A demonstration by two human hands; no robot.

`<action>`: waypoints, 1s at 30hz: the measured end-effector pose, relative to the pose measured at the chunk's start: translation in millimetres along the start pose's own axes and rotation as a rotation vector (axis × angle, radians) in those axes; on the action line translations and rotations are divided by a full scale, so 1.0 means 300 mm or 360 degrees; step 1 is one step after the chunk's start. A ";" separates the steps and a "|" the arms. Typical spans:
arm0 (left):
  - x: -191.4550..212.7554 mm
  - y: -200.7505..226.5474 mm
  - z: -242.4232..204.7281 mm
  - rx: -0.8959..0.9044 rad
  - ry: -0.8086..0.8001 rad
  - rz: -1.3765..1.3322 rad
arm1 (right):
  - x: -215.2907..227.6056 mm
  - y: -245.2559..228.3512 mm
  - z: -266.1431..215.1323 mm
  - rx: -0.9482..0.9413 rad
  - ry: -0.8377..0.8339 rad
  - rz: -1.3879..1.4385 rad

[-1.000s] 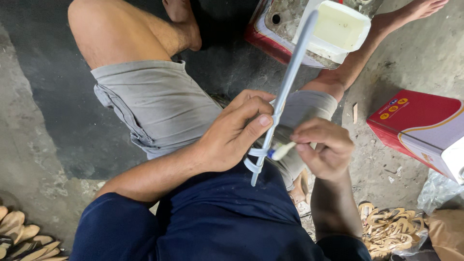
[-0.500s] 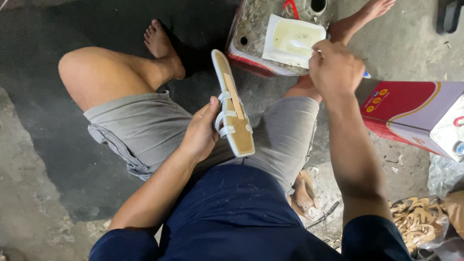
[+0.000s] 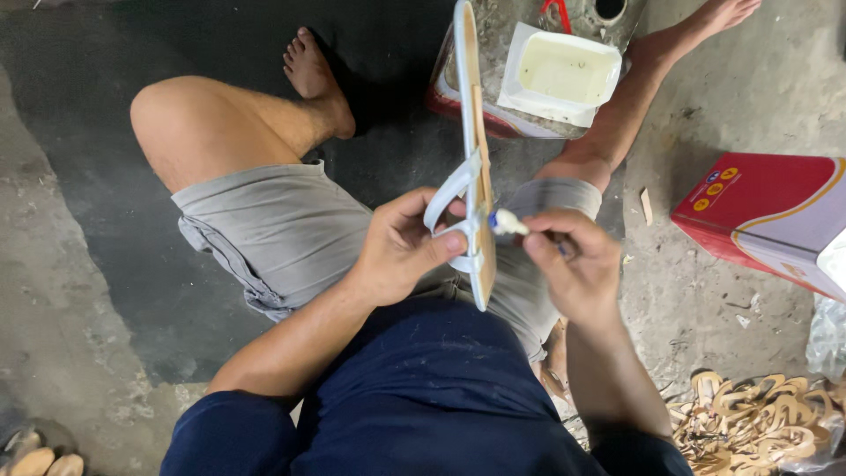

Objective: The person sits on the floor and uses a toothbrush to apply white paint to the straps of a beige sandal. They repeatedly dip the brush into a container of paint and carefully coat the straps, then place the finished sandal on a nearby rack with other similar sandals.

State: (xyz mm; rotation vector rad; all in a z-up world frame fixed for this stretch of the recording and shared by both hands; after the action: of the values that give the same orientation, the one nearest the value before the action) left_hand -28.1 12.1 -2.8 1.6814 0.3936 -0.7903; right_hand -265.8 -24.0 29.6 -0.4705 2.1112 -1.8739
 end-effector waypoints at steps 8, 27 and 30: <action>-0.056 0.046 0.006 -0.0009 -0.0050 0.0100 | -0.065 -0.043 0.006 0.0386 0.0113 -0.0335; -0.065 0.055 -0.021 0.0031 -0.0033 0.0051 | -0.056 -0.092 -0.011 0.0441 0.0114 -0.0726; -0.065 0.061 -0.021 0.0013 -0.0012 0.0102 | -0.062 -0.094 -0.010 0.0406 0.0171 -0.0742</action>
State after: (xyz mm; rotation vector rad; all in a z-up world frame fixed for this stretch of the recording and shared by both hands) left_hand -28.7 16.3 24.4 1.6901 0.3301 -0.7513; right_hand -248.6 -16.5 57.8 -0.8768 1.9005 -2.4311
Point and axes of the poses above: each hand's wrist, its own z-axis towards the middle knuckle, its own x-axis out of the back of the hand, y = z × x, the point moved 2 cm from there along z, towards the middle knuckle, and after that the axes turned 7 degrees about -y, right-handed, at the moved point
